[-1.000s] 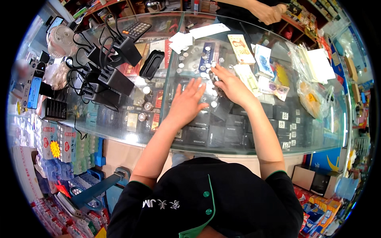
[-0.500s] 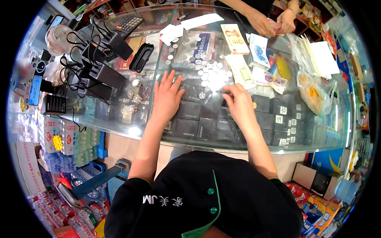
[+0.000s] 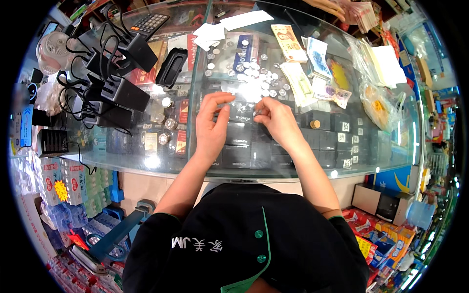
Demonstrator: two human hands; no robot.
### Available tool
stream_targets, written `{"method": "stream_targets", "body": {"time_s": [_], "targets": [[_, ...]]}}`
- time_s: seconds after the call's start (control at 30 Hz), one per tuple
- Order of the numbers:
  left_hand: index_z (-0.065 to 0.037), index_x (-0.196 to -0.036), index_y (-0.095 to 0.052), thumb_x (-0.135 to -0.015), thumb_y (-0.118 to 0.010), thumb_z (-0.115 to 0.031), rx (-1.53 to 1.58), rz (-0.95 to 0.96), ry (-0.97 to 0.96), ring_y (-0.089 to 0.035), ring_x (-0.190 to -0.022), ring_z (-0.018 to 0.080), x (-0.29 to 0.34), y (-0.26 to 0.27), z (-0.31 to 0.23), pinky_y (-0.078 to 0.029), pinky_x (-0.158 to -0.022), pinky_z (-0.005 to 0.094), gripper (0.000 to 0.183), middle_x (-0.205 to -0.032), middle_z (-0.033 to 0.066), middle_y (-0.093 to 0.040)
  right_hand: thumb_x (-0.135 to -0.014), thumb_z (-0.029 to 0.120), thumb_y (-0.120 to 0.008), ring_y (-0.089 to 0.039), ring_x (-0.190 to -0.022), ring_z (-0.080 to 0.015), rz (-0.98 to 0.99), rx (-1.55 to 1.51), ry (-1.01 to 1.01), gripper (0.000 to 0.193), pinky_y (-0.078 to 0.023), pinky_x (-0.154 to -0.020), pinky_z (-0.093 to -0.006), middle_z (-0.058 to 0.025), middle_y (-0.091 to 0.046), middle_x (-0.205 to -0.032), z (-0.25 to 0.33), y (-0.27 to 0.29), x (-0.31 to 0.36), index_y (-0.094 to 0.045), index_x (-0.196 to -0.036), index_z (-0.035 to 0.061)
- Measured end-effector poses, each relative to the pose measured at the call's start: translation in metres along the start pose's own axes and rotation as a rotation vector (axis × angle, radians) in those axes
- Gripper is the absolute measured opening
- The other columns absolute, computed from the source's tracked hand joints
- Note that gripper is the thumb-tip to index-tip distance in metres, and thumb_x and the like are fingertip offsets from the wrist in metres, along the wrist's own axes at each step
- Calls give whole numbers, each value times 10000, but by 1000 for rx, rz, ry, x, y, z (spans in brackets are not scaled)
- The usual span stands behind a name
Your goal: The person stands behind a glass counter in a store and sorts a large pile of coins by denomination. They pick up coins individually, separate them into small stacks, and occasionally roll them into cylinders. The person also handles a black electronic device and paper receipts on the counter.
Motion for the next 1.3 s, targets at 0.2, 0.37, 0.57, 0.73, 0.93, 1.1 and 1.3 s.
{"method": "stream_targets", "body": {"time_s": [0.2,0.37,0.57,0.73,0.93,1.1,1.3], "targets": [[-20,-1042,-605,-927,-495,-36,428,-23,316,-555,-1005,122,18,7,24,-418,-820,242,160,-1078,52,-602,-731,4,-708,-631,-747,-281,84,33,-125,226,-482,-675,-371,-142,-635,-772,-4,-14,-2,-556,-898,-5],[-32,-1035,-586,-922,-491,-31,650,-97,385,-561,-947,128,20,12,40,-419,-781,250,148,-1050,56,-609,-744,21,-695,-640,-742,-269,4,-124,-83,235,-484,-681,-367,-139,-638,-741,32,-29,-42,-574,-943,-11],[-40,-1041,-573,-921,-479,-30,796,-93,486,-555,-944,140,24,8,43,-410,-792,276,152,-1050,61,-605,-729,19,-690,-635,-739,-312,-75,206,115,193,-483,-668,-383,-155,-642,-760,42,-42,-58,-571,-876,-17],[-38,-1095,-553,-939,-456,-50,830,-118,545,-540,-1024,158,29,2,53,-407,-848,290,185,-1123,74,-575,-743,-6,-670,-625,-802,-351,-2,91,-36,152,-472,-691,-413,-172,-637,-814,31,-43,-53,-546,-831,-8],[29,-1198,-488,-978,-456,-139,1166,-48,699,-516,-1118,230,27,-37,45,-407,-996,389,278,-1202,112,-527,-715,17,-692,-629,-690,-220,91,-337,-58,148,-488,-646,-325,-135,-634,-736,43,-26,-20,-596,-823,-14],[63,-1186,-482,-977,-447,-118,1270,129,949,-522,-1104,271,49,-78,48,-439,-976,395,279,-1121,162,-539,-734,17,-707,-643,-749,-230,-330,73,-146,141,-502,-671,-331,-128,-644,-791,-21,66,-14,-639,-856,-6],[-14,-1100,-528,-963,-491,-163,1055,187,995,-486,-828,160,39,-108,58,-402,-729,280,205,-914,54,-519,-708,-8,-715,-620,-785,-276,-290,193,-74,184,-489,-720,-364,-133,-606,-832,-42,57,-22,-629,-870,-12]]}}
Point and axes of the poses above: each hand's wrist, its own x-axis away from the middle knuckle, its own y-axis out of the back of the hand, z = x × y, the point moved 10 cm from there along -x, towards the middle knuckle
